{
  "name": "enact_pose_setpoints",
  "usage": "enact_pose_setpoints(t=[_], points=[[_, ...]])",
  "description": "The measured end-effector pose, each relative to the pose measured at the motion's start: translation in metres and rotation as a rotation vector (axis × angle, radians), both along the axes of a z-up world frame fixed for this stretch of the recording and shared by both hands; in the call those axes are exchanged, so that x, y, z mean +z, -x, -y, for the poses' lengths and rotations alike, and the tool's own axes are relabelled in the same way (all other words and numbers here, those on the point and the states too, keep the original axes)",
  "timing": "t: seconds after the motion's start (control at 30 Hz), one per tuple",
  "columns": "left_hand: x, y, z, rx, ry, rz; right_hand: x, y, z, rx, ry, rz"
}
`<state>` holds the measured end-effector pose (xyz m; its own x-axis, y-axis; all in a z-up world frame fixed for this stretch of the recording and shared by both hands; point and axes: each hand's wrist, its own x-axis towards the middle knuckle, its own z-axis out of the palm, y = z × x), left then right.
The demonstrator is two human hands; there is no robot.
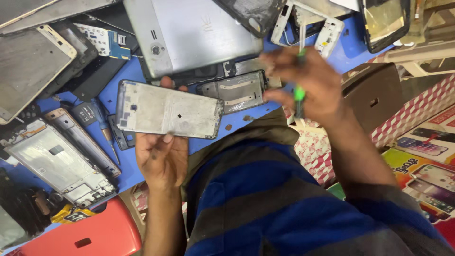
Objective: The person disassembles and reassembles several mobile phones on a cluttered workbench. They use a screwdriver to remove screws, separate phone casings, and handle internal components such as batteries and circuit boards. The person moves parts aside, turns devices over, and places components back into casings.
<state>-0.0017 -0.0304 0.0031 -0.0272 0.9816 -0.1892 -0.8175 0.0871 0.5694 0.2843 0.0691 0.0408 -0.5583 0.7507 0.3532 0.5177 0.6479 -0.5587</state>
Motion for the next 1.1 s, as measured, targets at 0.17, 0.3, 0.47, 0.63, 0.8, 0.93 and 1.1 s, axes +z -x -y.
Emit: enact_pose_setpoints(t=[0.17, 0.3, 0.47, 0.63, 0.8, 0.93, 1.1], points=[[-0.004, 0.004, 0.000, -0.021, -0.037, 0.030, -0.007, 0.006, 0.020, 0.050, 0.114, 0.223], [-0.006, 0.005, 0.003, 0.002, -0.029, 0.062, -0.006, -0.002, 0.016, 0.078, 0.091, 0.270], [-0.008, 0.003, 0.005, 0.100, 0.017, 0.204, 0.016, -0.026, 0.003, 0.111, 0.165, 0.055], [-0.009, 0.003, 0.004, 0.085, 0.011, 0.092, 0.048, -0.050, -0.008, -0.152, -0.014, 0.106], [-0.010, -0.001, 0.003, 0.000, -0.008, -0.023, 0.014, -0.042, -0.042, -0.066, -0.062, 0.114], [-0.010, -0.003, 0.003, -0.015, -0.014, -0.013, -0.005, -0.027, -0.052, -0.163, -0.159, 0.022], [-0.007, -0.010, 0.003, -0.029, -0.001, -0.009, -0.007, -0.012, -0.013, -0.237, 0.037, -0.323]])
